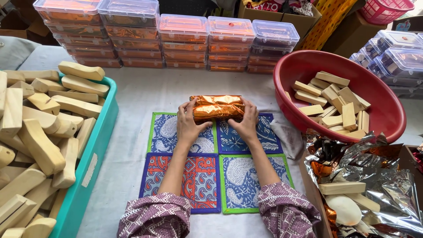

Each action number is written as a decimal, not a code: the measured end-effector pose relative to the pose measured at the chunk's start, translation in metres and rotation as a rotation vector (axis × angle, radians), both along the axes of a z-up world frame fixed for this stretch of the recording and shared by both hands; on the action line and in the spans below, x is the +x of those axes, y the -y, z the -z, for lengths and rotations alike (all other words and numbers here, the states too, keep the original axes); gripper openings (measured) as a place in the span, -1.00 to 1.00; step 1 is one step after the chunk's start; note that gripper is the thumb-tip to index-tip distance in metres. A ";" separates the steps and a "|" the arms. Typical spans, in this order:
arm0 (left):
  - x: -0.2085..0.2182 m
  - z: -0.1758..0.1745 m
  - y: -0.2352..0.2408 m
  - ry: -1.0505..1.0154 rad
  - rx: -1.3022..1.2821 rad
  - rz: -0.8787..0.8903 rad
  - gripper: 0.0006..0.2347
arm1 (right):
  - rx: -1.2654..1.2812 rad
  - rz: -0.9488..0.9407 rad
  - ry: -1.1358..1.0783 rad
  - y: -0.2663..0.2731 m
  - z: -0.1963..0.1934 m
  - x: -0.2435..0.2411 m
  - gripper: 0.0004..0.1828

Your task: Cleaning wooden blocks with a cloth, wrapping them in orange foil, and placing them into a plastic storage container.

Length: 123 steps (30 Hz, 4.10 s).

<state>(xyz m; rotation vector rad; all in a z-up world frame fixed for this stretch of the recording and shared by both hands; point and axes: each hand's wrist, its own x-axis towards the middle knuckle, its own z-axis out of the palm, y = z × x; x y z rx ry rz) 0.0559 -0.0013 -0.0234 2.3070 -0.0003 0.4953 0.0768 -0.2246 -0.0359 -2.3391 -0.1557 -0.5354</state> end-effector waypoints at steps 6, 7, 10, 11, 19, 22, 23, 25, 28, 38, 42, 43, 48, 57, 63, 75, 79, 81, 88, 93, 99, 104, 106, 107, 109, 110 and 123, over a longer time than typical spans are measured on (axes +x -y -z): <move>0.008 0.021 -0.002 0.073 0.051 -0.028 -0.09 | -0.133 0.039 0.040 -0.001 0.013 0.004 0.13; 0.010 0.024 -0.002 0.074 0.050 -0.028 -0.09 | -0.133 0.039 0.041 0.000 0.017 0.006 0.13; 0.013 0.029 -0.002 0.056 0.036 -0.037 -0.07 | -0.103 0.036 0.033 0.002 0.020 0.008 0.11; 0.013 0.029 -0.003 0.070 0.053 -0.031 -0.07 | -0.108 0.022 0.040 0.002 0.017 0.006 0.12; 0.002 0.014 0.000 0.185 0.051 0.012 0.02 | -0.066 -0.001 0.059 -0.001 0.008 0.000 0.11; 0.008 0.024 -0.002 0.127 0.136 0.007 -0.02 | -0.120 -0.001 0.007 -0.004 0.003 -0.002 0.12; 0.010 0.026 -0.003 0.079 0.114 -0.015 -0.05 | -0.122 0.006 0.005 -0.004 0.005 -0.001 0.09; 0.012 0.027 -0.004 0.031 0.092 -0.037 -0.07 | -0.125 0.013 0.003 -0.003 0.004 -0.001 0.06; 0.008 0.020 -0.004 0.004 0.031 -0.027 -0.11 | -0.020 0.021 0.081 0.001 0.003 -0.001 -0.14; 0.001 0.018 0.005 0.462 0.288 0.116 -0.52 | 0.126 0.233 0.308 0.012 0.008 0.001 -0.80; -0.005 0.017 0.013 0.508 0.585 0.165 -0.54 | -0.041 0.126 0.249 -0.006 -0.018 -0.017 -0.78; -0.005 0.018 0.013 0.508 0.587 0.164 -0.54 | -0.039 0.126 0.249 0.002 -0.002 -0.005 -0.78; -0.003 0.024 0.013 0.406 0.518 0.199 -0.60 | 0.128 0.311 0.186 0.020 0.017 0.010 -0.60; 0.000 0.027 0.013 0.362 0.496 0.207 -0.61 | 0.325 0.125 0.071 0.020 0.021 0.011 -0.65; -0.004 0.023 0.012 0.370 0.498 0.198 -0.60 | 0.123 0.200 0.115 0.011 0.011 0.008 -0.59; 0.003 0.033 0.011 0.430 0.543 0.106 -0.51 | -0.289 0.066 0.460 -0.014 -0.024 -0.023 -0.77; 0.002 0.024 0.011 0.412 0.492 0.094 -0.57 | -0.194 0.123 0.491 -0.010 -0.026 -0.022 -0.73; -0.004 0.013 0.011 0.552 0.367 0.045 -0.62 | -0.086 0.164 0.549 -0.009 -0.025 -0.024 -0.77; -0.020 -0.007 0.015 0.722 0.269 -0.009 -0.67 | 0.190 0.066 0.754 -0.028 -0.079 -0.049 -0.87; -0.033 -0.054 0.030 0.869 0.421 0.076 -0.64 | 0.687 0.042 1.140 -0.026 -0.178 -0.123 -0.80; -0.173 -0.167 0.065 1.204 0.198 0.226 -0.80 | 0.607 0.075 1.663 0.019 -0.221 -0.247 -0.83; -0.193 -0.108 0.063 0.821 0.423 0.436 -0.73 | 0.773 0.004 1.757 0.045 -0.209 -0.270 -0.74; -0.186 -0.069 0.053 0.629 0.519 0.463 -0.68 | 0.774 -0.063 1.719 0.037 -0.215 -0.275 -0.76; -0.180 -0.048 0.047 0.446 0.521 0.471 -0.56 | 0.690 -0.057 1.670 0.030 -0.221 -0.279 -0.79; -0.171 -0.009 0.040 0.264 0.520 0.473 -0.43 | 0.610 -0.052 1.620 0.021 -0.225 -0.285 -0.82; -0.167 0.009 0.039 0.181 0.488 0.450 -0.37 | 0.467 -0.019 1.617 0.020 -0.224 -0.286 -0.83; -0.153 0.048 0.028 0.079 0.516 0.383 -0.35 | -0.568 -0.306 0.358 -0.014 0.002 -0.143 -0.27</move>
